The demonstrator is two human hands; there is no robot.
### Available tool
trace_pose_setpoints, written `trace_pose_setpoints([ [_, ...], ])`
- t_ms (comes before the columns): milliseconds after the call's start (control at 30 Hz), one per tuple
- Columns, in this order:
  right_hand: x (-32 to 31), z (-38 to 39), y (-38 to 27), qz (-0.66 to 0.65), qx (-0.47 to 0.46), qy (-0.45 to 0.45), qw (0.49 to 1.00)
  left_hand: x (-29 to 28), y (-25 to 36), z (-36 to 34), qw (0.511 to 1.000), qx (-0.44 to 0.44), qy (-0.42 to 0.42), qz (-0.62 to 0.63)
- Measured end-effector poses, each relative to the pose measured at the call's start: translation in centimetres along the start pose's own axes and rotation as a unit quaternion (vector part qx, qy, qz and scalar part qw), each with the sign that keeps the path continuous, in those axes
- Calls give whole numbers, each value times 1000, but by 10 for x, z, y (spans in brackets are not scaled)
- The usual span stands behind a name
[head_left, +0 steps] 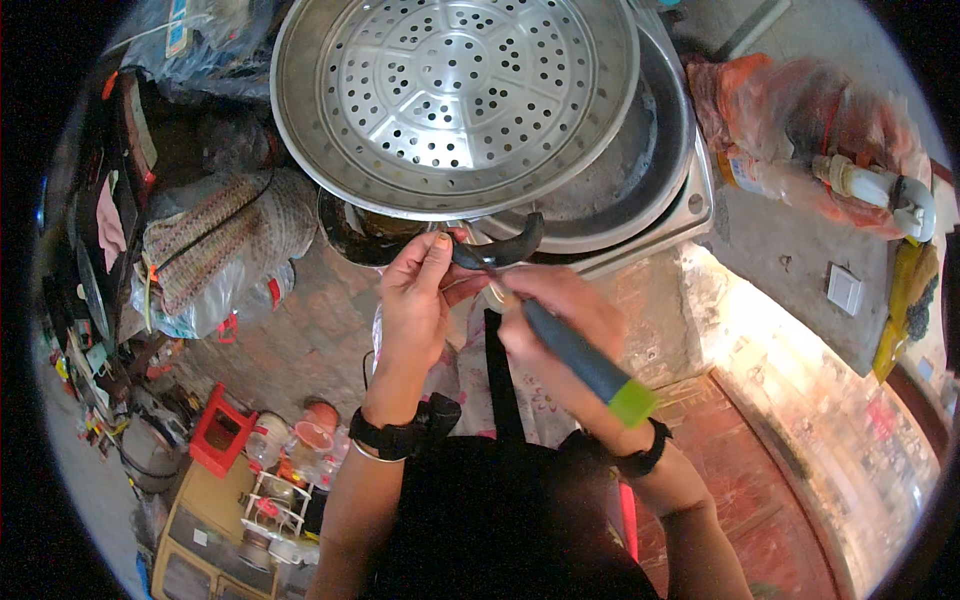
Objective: The recorder uses a screwdriver to tighten the loose handle of a metal steamer pot.
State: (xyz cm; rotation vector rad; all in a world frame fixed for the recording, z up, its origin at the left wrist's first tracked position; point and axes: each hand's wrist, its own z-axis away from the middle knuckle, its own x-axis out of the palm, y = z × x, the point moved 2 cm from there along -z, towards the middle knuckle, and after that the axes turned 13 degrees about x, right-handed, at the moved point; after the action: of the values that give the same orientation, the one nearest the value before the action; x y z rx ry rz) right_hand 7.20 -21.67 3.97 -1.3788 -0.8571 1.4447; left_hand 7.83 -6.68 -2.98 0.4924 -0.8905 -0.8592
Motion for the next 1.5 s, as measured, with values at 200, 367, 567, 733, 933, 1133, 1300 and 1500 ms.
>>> trace_pose_setpoints([
  [200,-19,11,16,26,-48,50,997,4,8,-1,998,23,-10,-50],
  [367,-25,18,17,3,-34,56,998,3,5,-2,998,18,-32,-57],
  [567,-40,3,20,66,-18,111,991,8,1,-1,995,10,-40,-90],
  [733,-11,23,13,112,-87,-11,990,8,0,-2,996,14,-36,-80],
  [933,-12,20,8,110,-82,14,990,15,-2,1,998,21,-26,-52],
  [1133,-18,17,14,121,-38,70,989,15,-5,0,997,-9,-33,-63],
  [1300,-3,24,6,138,-86,32,986,18,-2,2,998,-1,-33,-57],
  [1500,-11,37,23,155,-76,73,982,17,-3,2,997,-19,-37,-68],
])
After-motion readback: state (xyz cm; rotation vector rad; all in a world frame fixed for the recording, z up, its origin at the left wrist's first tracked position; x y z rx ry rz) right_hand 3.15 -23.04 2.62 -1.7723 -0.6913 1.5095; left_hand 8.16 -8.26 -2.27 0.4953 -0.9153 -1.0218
